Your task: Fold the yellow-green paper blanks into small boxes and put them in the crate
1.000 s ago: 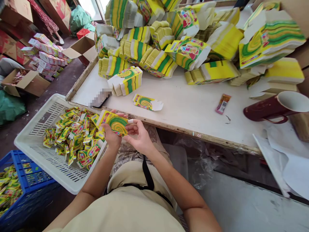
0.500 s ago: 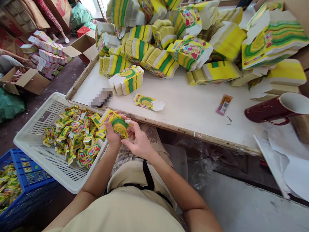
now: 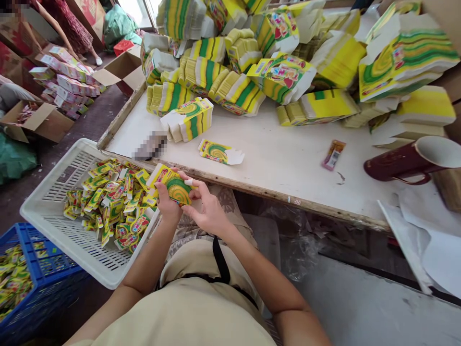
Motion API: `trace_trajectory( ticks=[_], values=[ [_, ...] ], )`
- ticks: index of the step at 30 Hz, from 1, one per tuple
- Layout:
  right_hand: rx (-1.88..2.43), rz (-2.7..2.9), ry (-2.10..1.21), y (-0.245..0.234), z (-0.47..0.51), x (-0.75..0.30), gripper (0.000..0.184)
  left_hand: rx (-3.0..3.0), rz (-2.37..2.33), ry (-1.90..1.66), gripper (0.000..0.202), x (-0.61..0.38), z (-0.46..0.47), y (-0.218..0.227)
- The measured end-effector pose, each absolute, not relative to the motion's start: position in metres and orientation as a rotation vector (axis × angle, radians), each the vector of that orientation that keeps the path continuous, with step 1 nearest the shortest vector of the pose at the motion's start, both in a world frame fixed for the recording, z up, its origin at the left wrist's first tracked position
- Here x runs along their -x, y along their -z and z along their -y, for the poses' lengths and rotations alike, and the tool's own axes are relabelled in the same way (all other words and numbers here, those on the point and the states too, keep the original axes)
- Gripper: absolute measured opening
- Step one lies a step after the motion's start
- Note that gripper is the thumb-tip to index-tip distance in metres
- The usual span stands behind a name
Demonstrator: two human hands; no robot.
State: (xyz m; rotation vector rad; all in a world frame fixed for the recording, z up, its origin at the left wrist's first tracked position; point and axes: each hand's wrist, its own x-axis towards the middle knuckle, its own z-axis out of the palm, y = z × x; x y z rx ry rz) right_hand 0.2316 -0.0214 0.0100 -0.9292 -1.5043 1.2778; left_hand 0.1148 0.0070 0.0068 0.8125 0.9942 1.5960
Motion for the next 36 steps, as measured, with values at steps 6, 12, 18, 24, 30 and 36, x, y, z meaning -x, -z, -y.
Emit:
trace_trajectory(
  ticks=[6,12,18,24,30,36],
  values=[
    [0.866,1.479,-1.307,-0.003,0.023,-0.227,0.059,-0.865,-1.005,-1.553,0.061,-0.113,-0.009,-0.009],
    [0.911,1.578,-1.183,-0.007,0.021,-0.23,0.052,-0.764,-0.949,-1.576,0.057,-0.116,-0.012,-0.015],
    [0.991,1.624,-1.061,-0.007,0.024,-0.225,0.045,-0.621,-0.853,-1.676,0.05,-0.118,-0.017,-0.02],
    [0.922,1.372,-1.25,-0.004,0.023,-0.217,0.045,-0.643,-0.868,-1.735,0.05,-0.122,-0.012,-0.023],
    [1.024,1.511,-1.254,-0.004,0.017,-0.225,0.039,-0.639,-1.026,-1.7,0.067,-0.12,-0.014,-0.014],
    [1.108,1.442,-1.045,0.001,0.004,-0.24,0.024,-0.839,-1.101,-1.687,0.043,-0.112,-0.016,0.0]
  ],
)
